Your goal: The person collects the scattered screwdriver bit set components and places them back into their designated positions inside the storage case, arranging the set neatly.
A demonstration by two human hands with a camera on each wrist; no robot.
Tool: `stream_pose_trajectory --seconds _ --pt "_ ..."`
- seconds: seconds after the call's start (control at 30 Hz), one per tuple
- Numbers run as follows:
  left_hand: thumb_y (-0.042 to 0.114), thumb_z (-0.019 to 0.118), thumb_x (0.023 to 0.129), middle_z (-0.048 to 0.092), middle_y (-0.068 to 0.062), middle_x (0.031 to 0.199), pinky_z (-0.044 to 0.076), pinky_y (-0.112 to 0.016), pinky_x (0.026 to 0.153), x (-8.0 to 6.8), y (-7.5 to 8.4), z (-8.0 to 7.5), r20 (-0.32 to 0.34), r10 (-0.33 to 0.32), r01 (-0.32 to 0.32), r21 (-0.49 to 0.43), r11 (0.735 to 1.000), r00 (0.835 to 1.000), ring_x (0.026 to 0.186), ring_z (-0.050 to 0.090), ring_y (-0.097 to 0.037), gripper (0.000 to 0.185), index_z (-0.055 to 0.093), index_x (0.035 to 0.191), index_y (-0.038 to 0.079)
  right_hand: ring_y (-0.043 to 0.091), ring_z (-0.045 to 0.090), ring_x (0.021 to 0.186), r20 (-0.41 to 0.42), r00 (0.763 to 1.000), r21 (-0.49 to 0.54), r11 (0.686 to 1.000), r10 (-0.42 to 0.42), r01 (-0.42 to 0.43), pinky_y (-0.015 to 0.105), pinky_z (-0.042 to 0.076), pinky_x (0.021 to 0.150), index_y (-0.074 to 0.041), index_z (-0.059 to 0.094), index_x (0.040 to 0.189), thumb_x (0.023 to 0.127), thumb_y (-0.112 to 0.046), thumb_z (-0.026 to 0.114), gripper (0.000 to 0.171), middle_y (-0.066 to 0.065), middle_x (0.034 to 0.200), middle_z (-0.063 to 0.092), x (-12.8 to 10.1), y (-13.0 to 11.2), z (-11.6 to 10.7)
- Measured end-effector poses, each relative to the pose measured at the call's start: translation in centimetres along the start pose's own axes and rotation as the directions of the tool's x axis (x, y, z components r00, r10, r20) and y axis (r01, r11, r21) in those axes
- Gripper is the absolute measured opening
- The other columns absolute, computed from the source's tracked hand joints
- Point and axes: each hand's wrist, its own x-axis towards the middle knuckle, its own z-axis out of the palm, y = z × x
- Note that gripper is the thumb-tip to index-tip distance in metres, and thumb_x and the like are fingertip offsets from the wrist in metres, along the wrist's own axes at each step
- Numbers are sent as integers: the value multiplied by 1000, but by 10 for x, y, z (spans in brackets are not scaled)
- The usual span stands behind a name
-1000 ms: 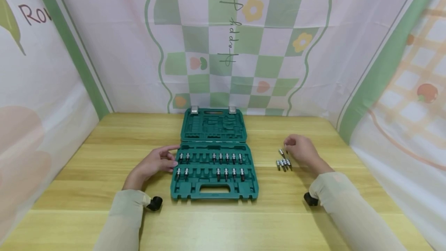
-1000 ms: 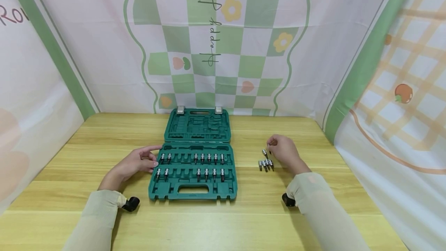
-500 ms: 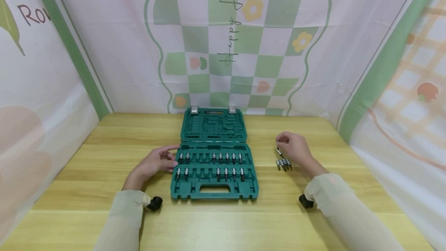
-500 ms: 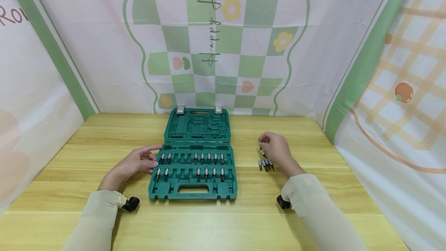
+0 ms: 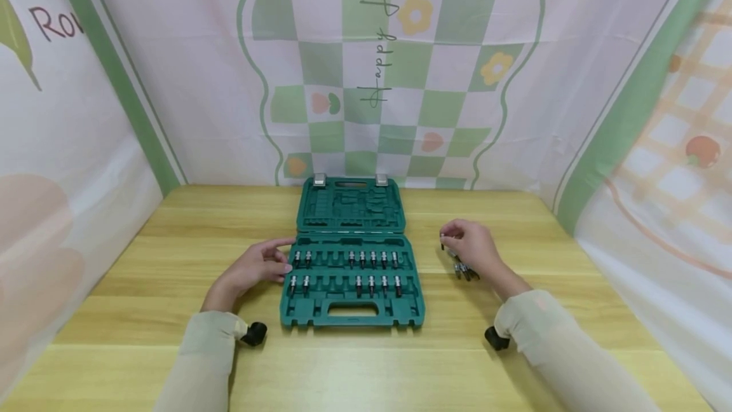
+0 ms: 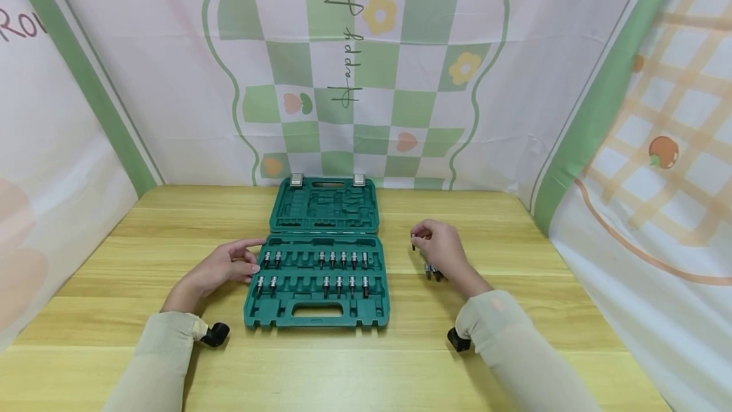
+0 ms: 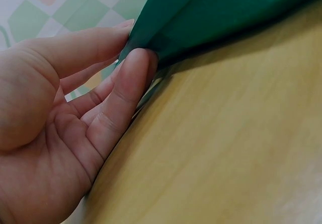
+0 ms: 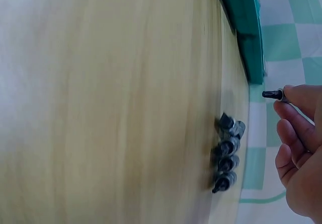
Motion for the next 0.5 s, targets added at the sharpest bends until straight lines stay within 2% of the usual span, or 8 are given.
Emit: stream_pose_trajectory --seconds 0.5 --pt "3 64 93 54 -18 102 57 -40 78 0 0 1 -8 -13 13 5 1000 1000 86 62 -29 62 39 149 9 25 64 87 -5 1000 93 996 4 -3 36 53 70 -3 71 101 91 -11 70 13 5 91 70 -8 -12 8"
